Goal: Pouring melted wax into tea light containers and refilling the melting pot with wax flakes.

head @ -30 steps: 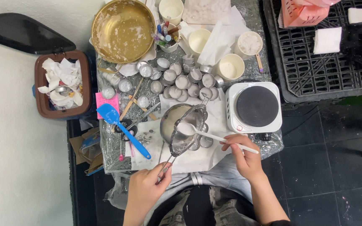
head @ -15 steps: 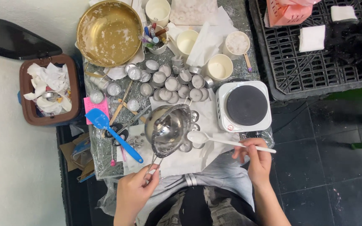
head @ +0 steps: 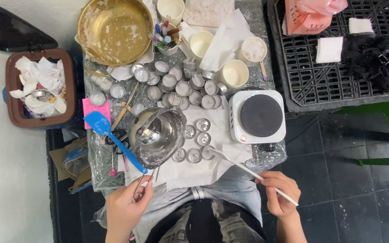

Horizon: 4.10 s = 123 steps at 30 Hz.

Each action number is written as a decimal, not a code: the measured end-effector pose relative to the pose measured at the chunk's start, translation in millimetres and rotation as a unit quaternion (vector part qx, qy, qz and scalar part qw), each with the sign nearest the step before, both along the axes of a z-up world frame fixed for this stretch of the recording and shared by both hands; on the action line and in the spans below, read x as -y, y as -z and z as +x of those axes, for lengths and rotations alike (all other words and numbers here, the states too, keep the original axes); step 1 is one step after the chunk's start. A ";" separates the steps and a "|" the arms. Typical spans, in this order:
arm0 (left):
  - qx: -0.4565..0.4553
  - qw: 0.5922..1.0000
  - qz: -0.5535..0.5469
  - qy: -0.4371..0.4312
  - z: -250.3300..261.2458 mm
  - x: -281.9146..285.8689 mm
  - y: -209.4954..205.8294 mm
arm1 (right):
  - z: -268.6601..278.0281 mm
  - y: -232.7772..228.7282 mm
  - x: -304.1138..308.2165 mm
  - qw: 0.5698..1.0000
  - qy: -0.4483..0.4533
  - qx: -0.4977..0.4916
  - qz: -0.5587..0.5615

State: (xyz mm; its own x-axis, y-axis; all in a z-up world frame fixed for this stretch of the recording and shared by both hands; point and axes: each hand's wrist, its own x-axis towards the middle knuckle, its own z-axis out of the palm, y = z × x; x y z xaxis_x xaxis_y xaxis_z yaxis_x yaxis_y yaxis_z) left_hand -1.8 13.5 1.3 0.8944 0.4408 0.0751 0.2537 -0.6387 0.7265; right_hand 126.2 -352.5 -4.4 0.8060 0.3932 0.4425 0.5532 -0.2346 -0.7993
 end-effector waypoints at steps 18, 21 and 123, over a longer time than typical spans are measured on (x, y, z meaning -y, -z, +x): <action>0.033 0.990 -0.134 0.001 -3.2 8.3 11.3 | 13.2 44.6 -19.4 0.924 0.136 -0.240 0.266; 0.028 0.997 -0.073 0.026 3.2 14.7 8.4 | 14.3 43.2 -39.2 0.934 0.097 -0.210 0.271; 0.022 0.983 -0.142 -0.117 -13.2 -3.9 6.6 | 0.7 63.1 -70.2 0.993 0.041 -0.106 0.042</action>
